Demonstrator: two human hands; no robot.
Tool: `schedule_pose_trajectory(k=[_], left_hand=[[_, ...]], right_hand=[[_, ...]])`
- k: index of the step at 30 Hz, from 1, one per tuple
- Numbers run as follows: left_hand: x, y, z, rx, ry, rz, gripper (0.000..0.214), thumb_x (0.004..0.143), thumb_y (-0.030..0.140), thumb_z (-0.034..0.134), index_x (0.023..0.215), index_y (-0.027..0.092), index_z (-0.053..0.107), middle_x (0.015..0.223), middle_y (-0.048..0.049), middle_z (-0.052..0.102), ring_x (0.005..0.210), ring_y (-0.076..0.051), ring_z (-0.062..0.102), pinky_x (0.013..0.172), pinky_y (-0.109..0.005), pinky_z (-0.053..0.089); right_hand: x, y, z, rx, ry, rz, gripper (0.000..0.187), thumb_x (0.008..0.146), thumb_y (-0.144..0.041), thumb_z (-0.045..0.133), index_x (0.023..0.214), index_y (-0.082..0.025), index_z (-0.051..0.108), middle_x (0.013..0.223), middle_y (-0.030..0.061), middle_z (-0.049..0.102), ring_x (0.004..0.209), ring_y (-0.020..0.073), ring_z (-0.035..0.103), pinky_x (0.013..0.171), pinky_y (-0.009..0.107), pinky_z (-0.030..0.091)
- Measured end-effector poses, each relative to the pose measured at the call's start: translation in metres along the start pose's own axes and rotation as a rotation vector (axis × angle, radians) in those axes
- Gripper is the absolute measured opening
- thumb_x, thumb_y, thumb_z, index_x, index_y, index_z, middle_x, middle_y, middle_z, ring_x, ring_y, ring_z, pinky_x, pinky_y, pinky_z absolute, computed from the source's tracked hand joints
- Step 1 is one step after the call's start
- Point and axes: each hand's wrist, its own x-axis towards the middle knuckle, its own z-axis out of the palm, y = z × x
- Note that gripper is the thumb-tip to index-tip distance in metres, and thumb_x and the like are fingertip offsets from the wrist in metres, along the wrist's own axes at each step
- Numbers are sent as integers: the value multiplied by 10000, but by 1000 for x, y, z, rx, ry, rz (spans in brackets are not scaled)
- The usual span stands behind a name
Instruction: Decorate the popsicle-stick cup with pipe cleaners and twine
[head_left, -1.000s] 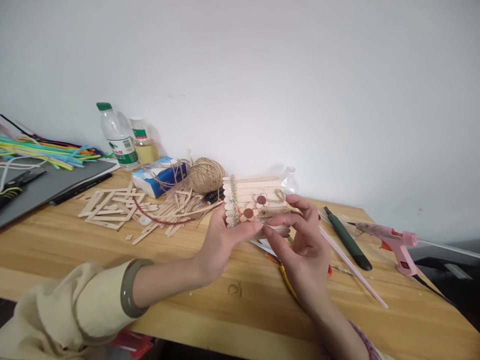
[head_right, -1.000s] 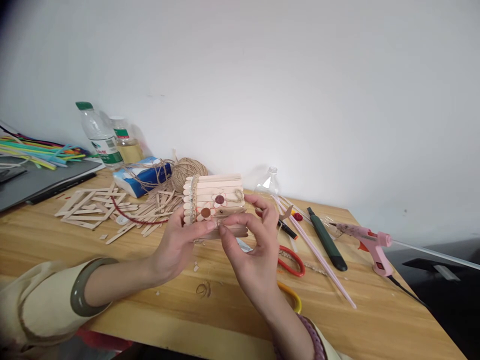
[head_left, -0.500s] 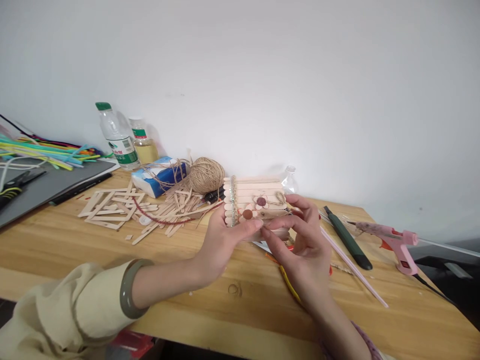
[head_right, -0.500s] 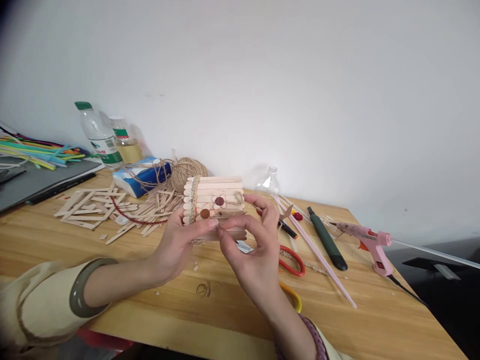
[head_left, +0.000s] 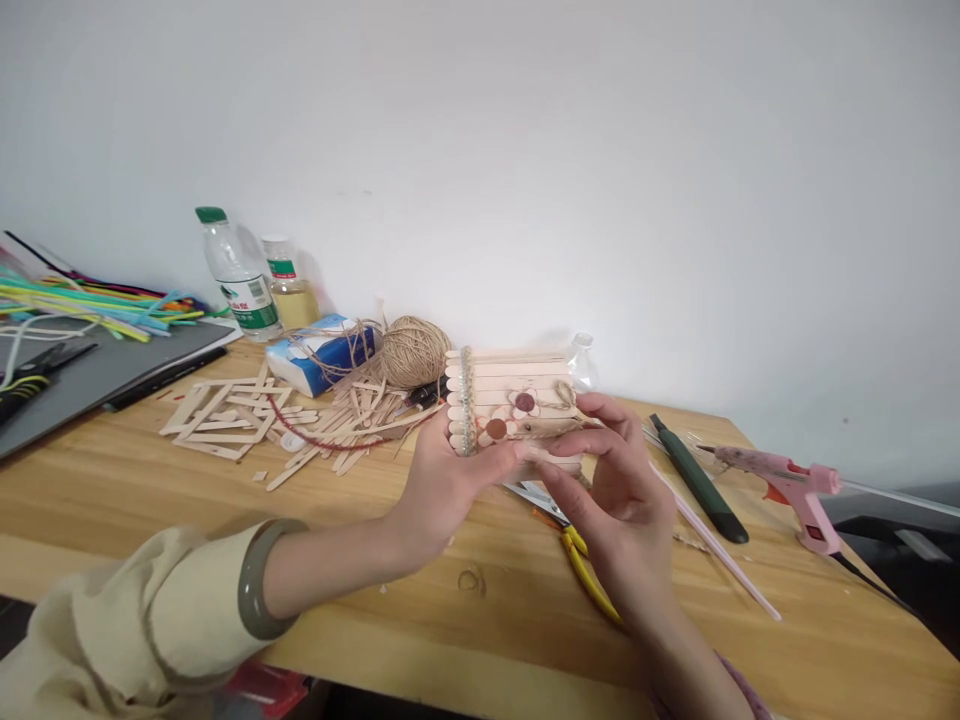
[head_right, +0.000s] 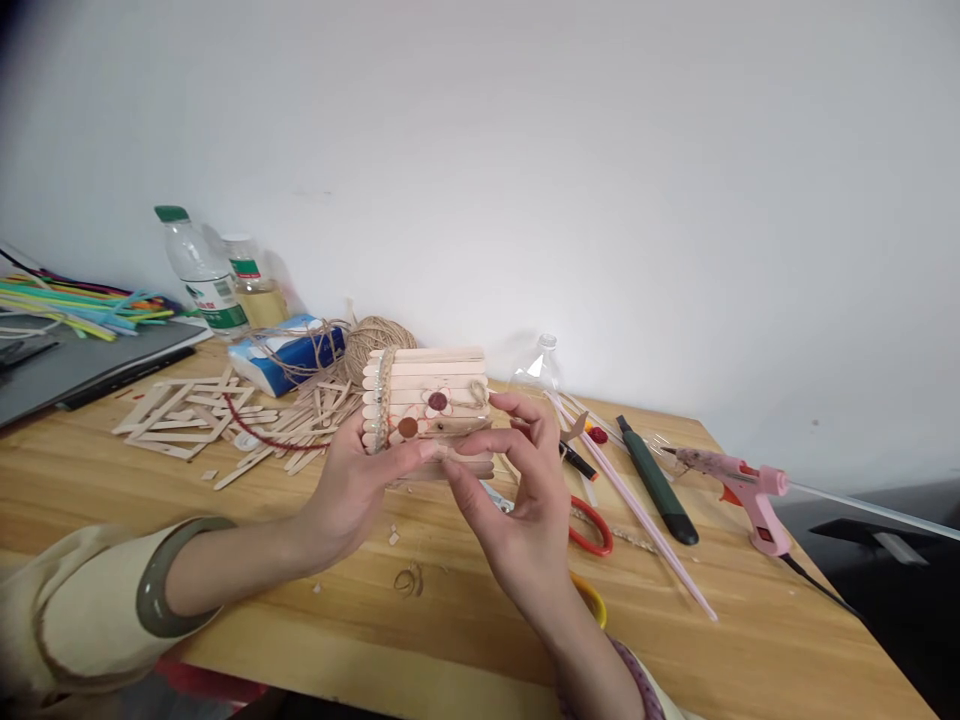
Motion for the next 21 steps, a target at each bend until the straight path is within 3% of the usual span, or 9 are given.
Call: schedule_pose_trajectory(k=[12, 16, 21], left_hand=[[1, -2, 1, -58, -6, 1, 386, 676, 117, 717, 1046, 195, 641, 879, -2, 727, 879, -211, 677, 815, -358, 553], [2, -2, 0, -34, 11, 12, 413, 668, 118, 724, 1064, 200, 638, 895, -1, 729, 857, -185, 678, 775, -301, 556], [3, -1, 1, -28, 13, 45, 408, 667, 111, 721, 1056, 206, 640, 864, 20, 734, 806, -140, 677, 753, -233, 540]], right_hand=[[-2, 3, 3, -56, 22, -29, 89, 772, -167, 634, 774, -245, 593, 1128, 33, 463, 1160, 210, 416, 961, 396, 346], [-2, 5, 3, -130, 32, -136, 116, 786, -144, 612, 823, -253, 620, 1091, 47, 475, 1143, 223, 435, 922, 407, 392], [-2, 4, 2, -442, 70, -351, 161, 779, -113, 609, 845, -258, 626, 1096, 56, 491, 1114, 254, 449, 903, 466, 381]])
